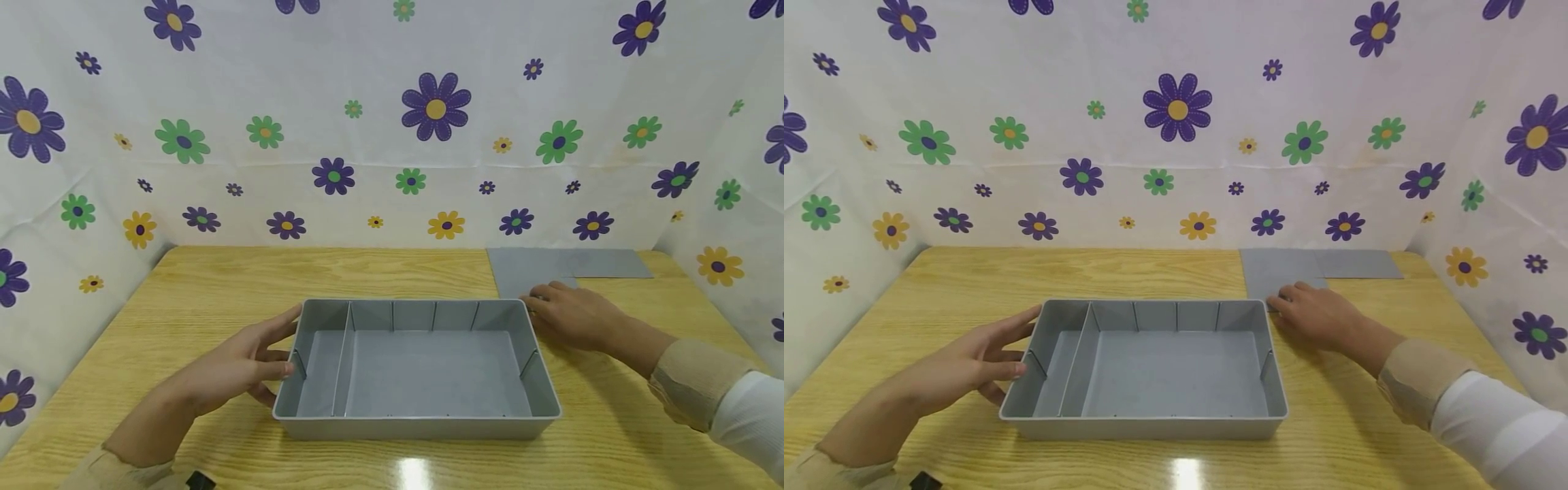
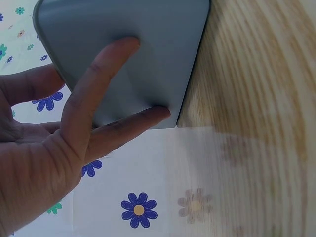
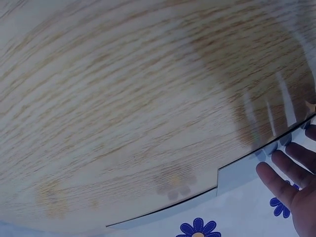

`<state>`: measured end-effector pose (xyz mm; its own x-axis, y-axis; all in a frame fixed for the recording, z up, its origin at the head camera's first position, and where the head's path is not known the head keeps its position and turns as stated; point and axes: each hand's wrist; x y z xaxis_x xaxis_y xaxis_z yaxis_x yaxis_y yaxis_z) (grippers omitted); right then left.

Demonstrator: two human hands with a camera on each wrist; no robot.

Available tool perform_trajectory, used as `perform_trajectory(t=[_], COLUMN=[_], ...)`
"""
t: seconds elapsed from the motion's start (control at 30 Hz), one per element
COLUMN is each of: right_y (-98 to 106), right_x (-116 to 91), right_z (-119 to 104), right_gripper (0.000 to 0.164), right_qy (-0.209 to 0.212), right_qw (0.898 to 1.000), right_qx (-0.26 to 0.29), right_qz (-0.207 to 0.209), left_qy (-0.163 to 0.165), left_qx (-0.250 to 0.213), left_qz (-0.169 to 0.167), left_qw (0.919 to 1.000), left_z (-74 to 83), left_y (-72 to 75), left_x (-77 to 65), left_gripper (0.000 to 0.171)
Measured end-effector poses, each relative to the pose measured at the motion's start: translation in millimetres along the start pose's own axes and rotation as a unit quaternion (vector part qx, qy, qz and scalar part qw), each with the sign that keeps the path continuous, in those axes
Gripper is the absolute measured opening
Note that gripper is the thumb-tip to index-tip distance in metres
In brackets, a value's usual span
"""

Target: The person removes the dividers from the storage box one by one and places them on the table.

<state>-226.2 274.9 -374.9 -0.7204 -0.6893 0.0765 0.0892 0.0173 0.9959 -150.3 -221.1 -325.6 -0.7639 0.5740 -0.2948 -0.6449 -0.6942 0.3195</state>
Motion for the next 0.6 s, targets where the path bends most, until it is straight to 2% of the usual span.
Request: perform_trajectory(t=[0.13,0.23,0.37,0.47,0.53,0.6], right_y=[3.3,15.9,55.8,91.3,109.7,123.0], right_x=[3.9,9.5,28.8,51.2,67.9,85.7], right_z=[-4.1,-6.0,-15.5,-33.9,-53.3,-77.5], right_gripper=[0.033,0.034,0.035,0.035,0.034,0.034], right_qy=[0.007,0.008,-0.01,-0.003,0.026,0.082], right_qw=[1.0,1.0,0.999,0.997,0.995,0.99], right_qx=[0.007,0.017,0.034,0.05,0.058,0.073], right_qz=[0.002,0.01,0.032,0.064,0.083,0.091], left_qy=[0.003,0.007,0.009,0.008,0.006,0.007], left_qx=[-0.003,-0.001,0.003,0.004,0.005,0.01], left_qz=[0.0,0.002,0.009,0.01,0.009,0.011], left_qw=[1.0,1.0,0.9999,0.9999,0.9999,0.9999], left_z=[-2.7,-4.0,-4.1,-2.9,-1.6,-0.5], left_y=[-0.3,-0.4,-0.3,0.3,0.7,1.5], left_x=[-6.1,-8.5,-6.8,-3.3,-1.6,-1.0], left_gripper=[0.079,0.078,0.077,0.076,0.075,0.075])
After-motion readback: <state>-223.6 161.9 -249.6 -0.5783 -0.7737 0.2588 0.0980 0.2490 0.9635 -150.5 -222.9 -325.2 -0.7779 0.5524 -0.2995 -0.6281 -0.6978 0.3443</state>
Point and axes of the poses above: each hand's wrist, its own x-axis towards the middle knuckle, its own y-axis out of the back of the hand, z = x × y, and after that the axes turned 10 degrees about x, right-handed
